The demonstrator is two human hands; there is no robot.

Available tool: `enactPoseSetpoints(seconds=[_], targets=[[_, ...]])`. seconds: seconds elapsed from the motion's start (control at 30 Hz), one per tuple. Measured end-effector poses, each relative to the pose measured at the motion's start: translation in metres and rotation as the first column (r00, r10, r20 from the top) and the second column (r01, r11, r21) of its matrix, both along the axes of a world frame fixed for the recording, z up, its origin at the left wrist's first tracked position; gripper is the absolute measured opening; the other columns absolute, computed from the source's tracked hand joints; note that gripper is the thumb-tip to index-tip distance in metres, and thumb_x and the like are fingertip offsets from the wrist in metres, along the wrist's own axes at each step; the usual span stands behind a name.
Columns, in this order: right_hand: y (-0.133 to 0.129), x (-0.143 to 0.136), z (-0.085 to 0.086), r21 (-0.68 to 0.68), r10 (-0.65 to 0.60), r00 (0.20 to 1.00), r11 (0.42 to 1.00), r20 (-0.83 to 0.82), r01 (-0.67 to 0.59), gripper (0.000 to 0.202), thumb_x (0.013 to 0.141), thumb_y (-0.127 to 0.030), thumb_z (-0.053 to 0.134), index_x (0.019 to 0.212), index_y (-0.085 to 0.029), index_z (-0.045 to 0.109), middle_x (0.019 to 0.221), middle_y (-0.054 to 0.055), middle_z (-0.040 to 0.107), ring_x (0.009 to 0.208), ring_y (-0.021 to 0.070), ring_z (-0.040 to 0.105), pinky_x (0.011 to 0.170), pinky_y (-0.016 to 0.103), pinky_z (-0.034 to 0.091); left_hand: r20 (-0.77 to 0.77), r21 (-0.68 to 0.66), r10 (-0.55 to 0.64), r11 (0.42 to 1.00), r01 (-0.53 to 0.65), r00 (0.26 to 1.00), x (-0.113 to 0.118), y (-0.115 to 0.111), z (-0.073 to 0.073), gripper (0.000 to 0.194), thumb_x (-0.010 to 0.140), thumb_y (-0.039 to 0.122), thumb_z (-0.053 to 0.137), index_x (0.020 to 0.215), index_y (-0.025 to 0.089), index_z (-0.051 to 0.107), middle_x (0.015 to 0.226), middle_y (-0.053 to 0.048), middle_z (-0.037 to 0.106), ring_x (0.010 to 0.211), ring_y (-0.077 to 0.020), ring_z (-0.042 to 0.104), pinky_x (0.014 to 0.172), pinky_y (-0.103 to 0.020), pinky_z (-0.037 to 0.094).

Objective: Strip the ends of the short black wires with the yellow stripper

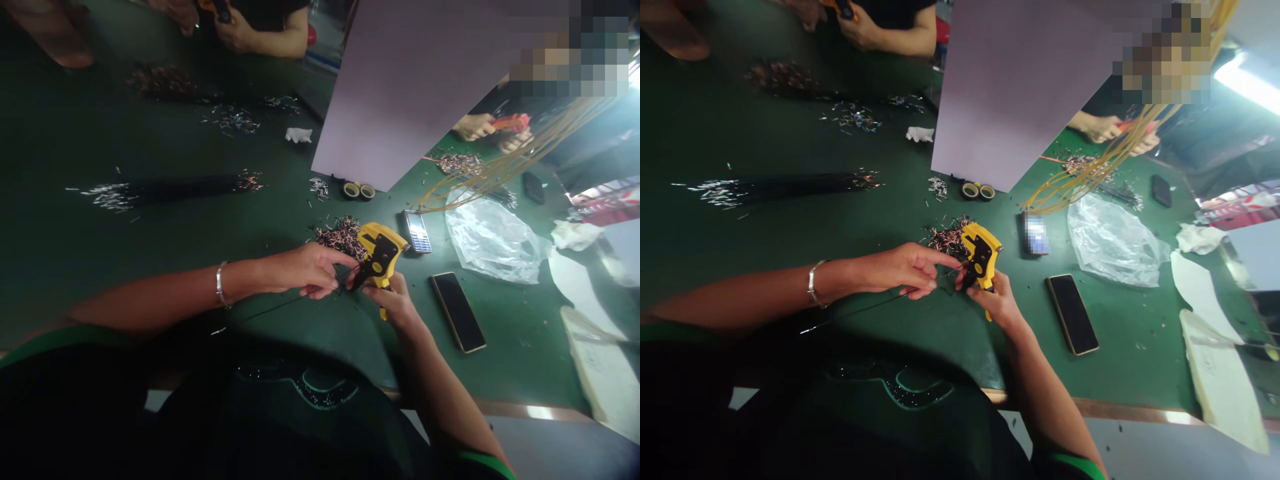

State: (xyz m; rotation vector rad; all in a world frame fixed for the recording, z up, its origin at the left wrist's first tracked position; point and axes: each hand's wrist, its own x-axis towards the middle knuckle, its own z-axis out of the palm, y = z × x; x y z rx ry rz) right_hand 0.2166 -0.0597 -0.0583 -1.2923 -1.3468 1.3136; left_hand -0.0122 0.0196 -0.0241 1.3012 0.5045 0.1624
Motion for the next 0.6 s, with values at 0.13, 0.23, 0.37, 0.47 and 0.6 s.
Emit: enactPoseSetpoints(seconds=[0.13, 0.23, 0.37, 0.47, 0.6], targets=[[0.0001, -0.0010, 0.0021, 0.003, -0.001, 1.000, 1.000, -0.001, 0.001, 0.018, 0.069, -0.024, 0.070, 0.086, -0.019, 0.073, 0.079, 0.004, 0.072, 0.077, 0.0236, 0.065, 0.079, 0.037, 0.052, 0.019, -0.011, -0.006, 1.000, 0.006, 1.000, -0.0003, 0.0001, 0.0004, 0.076, 0.075, 0.010, 0.056, 0.149, 0.004, 0.042, 0.051, 0.006, 0.056, 0.040, -0.0067, 0.039, 0.043, -0.023, 0.029], [0.0003, -0.0018, 0.0031, 0.013, 0.003, 1.000, 1.000, 0.010, -0.003, 0.016, 0.070, -0.025, 0.070, 0.084, -0.019, 0.073, 0.078, 0.004, 0.072, 0.077, 0.0230, 0.065, 0.079, 0.036, 0.052, 0.024, -0.017, -0.007, 1.000, 0.007, 1.000, -0.0002, -0.0001, 0.0008, 0.077, 0.075, 0.010, 0.056, 0.150, 0.003, 0.041, 0.050, 0.006, 0.056, 0.040, -0.0069, 0.039, 0.043, -0.023, 0.029], [0.0002, -0.0034, 0.0041, 0.028, 0.000, 0.999, 1.000, 0.034, -0.001, 0.016, 0.070, -0.026, 0.069, 0.084, -0.019, 0.073, 0.078, 0.004, 0.071, 0.078, 0.0235, 0.065, 0.078, 0.037, 0.052, 0.022, -0.032, -0.002, 0.999, 0.002, 1.000, 0.0000, -0.0006, 0.0014, 0.078, 0.075, 0.009, 0.055, 0.151, 0.003, 0.039, 0.050, 0.006, 0.056, 0.041, -0.0074, 0.040, 0.043, -0.023, 0.029], [-0.0001, -0.0047, 0.0052, 0.034, -0.006, 0.998, 0.999, 0.057, 0.004, 0.011, 0.072, -0.026, 0.069, 0.080, -0.020, 0.072, 0.077, 0.004, 0.071, 0.078, 0.0239, 0.064, 0.078, 0.037, 0.051, 0.027, -0.046, -0.002, 0.999, 0.004, 1.000, -0.0002, -0.0010, 0.0019, 0.078, 0.076, 0.009, 0.055, 0.152, 0.003, 0.038, 0.050, 0.006, 0.056, 0.041, -0.0072, 0.040, 0.043, -0.023, 0.029], [-0.0002, -0.0058, 0.0055, 0.036, -0.010, 0.997, 0.999, 0.070, 0.008, 0.009, 0.073, -0.029, 0.071, 0.078, -0.021, 0.071, 0.076, 0.005, 0.070, 0.079, 0.0247, 0.064, 0.078, 0.038, 0.051, 0.031, -0.080, 0.007, 0.997, -0.004, 0.999, -0.0004, -0.0008, 0.0024, 0.078, 0.076, 0.009, 0.055, 0.151, 0.001, 0.037, 0.049, 0.006, 0.056, 0.041, -0.0076, 0.040, 0.043, -0.022, 0.029]])
